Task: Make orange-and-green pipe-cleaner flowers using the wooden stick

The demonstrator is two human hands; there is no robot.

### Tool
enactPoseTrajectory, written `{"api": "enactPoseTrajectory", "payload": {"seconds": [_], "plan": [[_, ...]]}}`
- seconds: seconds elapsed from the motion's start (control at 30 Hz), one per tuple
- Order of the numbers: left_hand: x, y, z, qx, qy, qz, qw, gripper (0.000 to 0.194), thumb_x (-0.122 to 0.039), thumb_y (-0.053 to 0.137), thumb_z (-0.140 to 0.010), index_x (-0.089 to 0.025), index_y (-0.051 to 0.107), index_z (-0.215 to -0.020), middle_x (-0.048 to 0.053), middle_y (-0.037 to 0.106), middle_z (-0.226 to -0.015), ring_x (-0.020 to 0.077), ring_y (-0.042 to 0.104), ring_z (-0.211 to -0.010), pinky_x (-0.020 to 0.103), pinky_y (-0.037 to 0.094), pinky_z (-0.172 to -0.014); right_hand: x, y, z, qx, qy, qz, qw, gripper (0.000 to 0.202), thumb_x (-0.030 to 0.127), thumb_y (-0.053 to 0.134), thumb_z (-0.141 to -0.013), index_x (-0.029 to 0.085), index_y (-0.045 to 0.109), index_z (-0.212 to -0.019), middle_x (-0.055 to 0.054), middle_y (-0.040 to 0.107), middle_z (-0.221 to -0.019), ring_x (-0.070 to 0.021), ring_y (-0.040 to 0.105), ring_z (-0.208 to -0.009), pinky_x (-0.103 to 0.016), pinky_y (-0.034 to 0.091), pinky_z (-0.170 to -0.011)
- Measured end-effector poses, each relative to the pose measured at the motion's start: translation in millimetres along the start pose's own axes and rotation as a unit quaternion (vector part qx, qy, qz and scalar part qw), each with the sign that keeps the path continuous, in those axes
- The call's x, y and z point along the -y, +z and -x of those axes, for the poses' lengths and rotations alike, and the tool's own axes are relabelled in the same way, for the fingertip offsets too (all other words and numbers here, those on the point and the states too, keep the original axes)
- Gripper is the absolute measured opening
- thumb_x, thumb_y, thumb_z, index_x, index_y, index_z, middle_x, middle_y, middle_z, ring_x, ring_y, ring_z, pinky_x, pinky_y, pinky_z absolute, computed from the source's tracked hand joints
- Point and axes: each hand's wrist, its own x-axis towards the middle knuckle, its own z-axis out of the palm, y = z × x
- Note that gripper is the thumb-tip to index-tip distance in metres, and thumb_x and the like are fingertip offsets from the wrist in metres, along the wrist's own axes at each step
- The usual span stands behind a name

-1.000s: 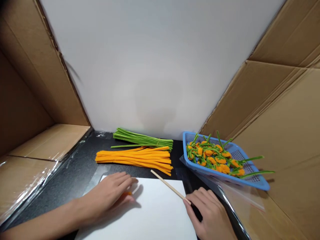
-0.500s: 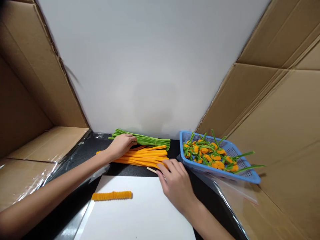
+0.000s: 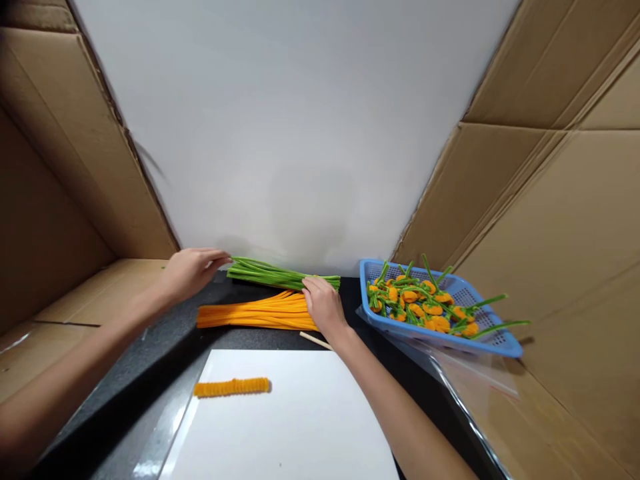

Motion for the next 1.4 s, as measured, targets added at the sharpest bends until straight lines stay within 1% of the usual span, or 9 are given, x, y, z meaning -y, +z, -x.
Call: {"api": "enactPoseTrajectory", "payload": {"seconds": [0.1,0.2,0.3,0.43,0.5,0.63,0.73,0.83,1.4], "plan": [[0.9,-6.9,11.1,-0.098,-0.096,0.204,0.969,0.037,-0.048,0.051,-0.094,-0.019,0.074,-0.096,0.001,0.065,-0.066,0.0125,0.051,-0.054,0.022,0.034,-0.053,17.3,-13.4,-5.1,-0.016,0.023,-0.04,0.999,0.025,0.012,0.057,-0.09,0.012,0.073,-0.11,-0.017,0.072,-0.118,-0.0274,0.066,-0.112,-0.046,0.05,-0.103],[-36.4,-1.0,21.5,-0.11,-0.124,0.471,0.867,0.042,-0.054,0.054,-0.093,-0.015,0.07,-0.1,0.001,0.061,-0.065,0.0103,0.047,-0.052,0.021,0.035,-0.05,52.8,-30.2,-7.8,-0.006,0.05,-0.169,0.984,0.018,0.024,0.068,-0.087,0.016,0.076,-0.101,-0.013,0.076,-0.103,-0.0259,0.068,-0.1,-0.044,0.052,-0.096],[-94.0,7.4,32.9,-0.04,-0.1,0.619,0.778,0.04,-0.052,0.057,-0.092,-0.015,0.067,-0.1,0.006,0.07,-0.08,0.0139,0.062,-0.073,0.024,0.05,-0.067,94.4,-42.5,1.1,0.126,0.131,-0.392,0.902,0.03,0.04,0.071,-0.084,0.017,0.075,-0.103,-0.007,0.076,-0.085,-0.0211,0.07,-0.077,-0.035,0.056,-0.074],[-143.1,11.2,47.2,0.114,-0.108,0.681,0.715,0.041,-0.054,0.055,-0.093,-0.015,0.062,-0.102,0.007,0.072,-0.086,0.0107,0.057,-0.054,0.022,0.046,-0.048,123.5,-49.8,28.3,0.104,0.22,-0.525,0.815,0.028,0.045,0.076,-0.077,0.017,0.072,-0.075,-0.003,0.068,-0.068,-0.0157,0.063,-0.062,-0.03,0.053,-0.062],[-145.2,12.9,53.5,0.136,-0.082,0.654,0.74,0.038,-0.052,0.052,-0.095,-0.016,0.063,-0.102,0.007,0.072,-0.093,0.0112,0.059,-0.057,0.024,0.048,-0.05,122.3,-52.3,43.7,0.092,0.246,-0.544,0.797,0.027,0.044,0.077,-0.077,0.018,0.07,-0.071,-0.002,0.067,-0.065,-0.0145,0.06,-0.06,-0.029,0.052,-0.06],[-123.8,21.6,69.4,0.095,0.012,0.466,0.88,0.032,-0.044,0.054,-0.096,-0.019,0.063,-0.112,0.008,0.069,-0.112,0.0207,0.064,-0.101,0.033,0.053,-0.085,107.8,-56.1,71.3,0.026,0.313,-0.542,0.779,0.024,0.042,0.078,-0.078,0.018,0.073,-0.082,-0.003,0.07,-0.072,-0.0148,0.063,-0.065,-0.027,0.052,-0.061],[-107.4,30.9,87.2,0.17,0.066,0.306,0.935,0.031,-0.044,0.07,-0.084,-0.018,0.066,-0.102,0.007,0.069,-0.101,0.0228,0.063,-0.093,0.035,0.05,-0.081,101.3,-57.3,85.2,-0.024,0.362,-0.537,0.761,0.027,0.043,0.078,-0.079,0.018,0.07,-0.088,-0.004,0.071,-0.073,-0.0151,0.064,-0.064,-0.027,0.052,-0.058],[-100.7,39.1,106.0,0.226,0.072,0.261,0.936,0.019,-0.036,0.067,-0.087,-0.02,0.069,-0.097,0.006,0.069,-0.097,0.0211,0.063,-0.09,0.032,0.048,-0.077,101.4,-58.6,90.5,-0.015,0.365,-0.538,0.76,0.027,0.041,0.079,-0.078,0.018,0.069,-0.085,-0.004,0.072,-0.074,-0.0158,0.067,-0.064,-0.027,0.054,-0.058],[-100.8,47.7,128.3,0.095,0.033,0.37,0.924,0.018,-0.032,0.064,-0.092,-0.019,0.071,-0.103,0.005,0.076,-0.096,0.015,0.069,-0.083,0.024,0.051,-0.077,114.0,-66.4,92.2,0.056,0.34,-0.557,0.756,0.025,0.039,0.082,-0.074,0.018,0.07,-0.079,-0.004,0.074,-0.071,-0.016,0.07,-0.062,-0.028,0.059,-0.06]]}}
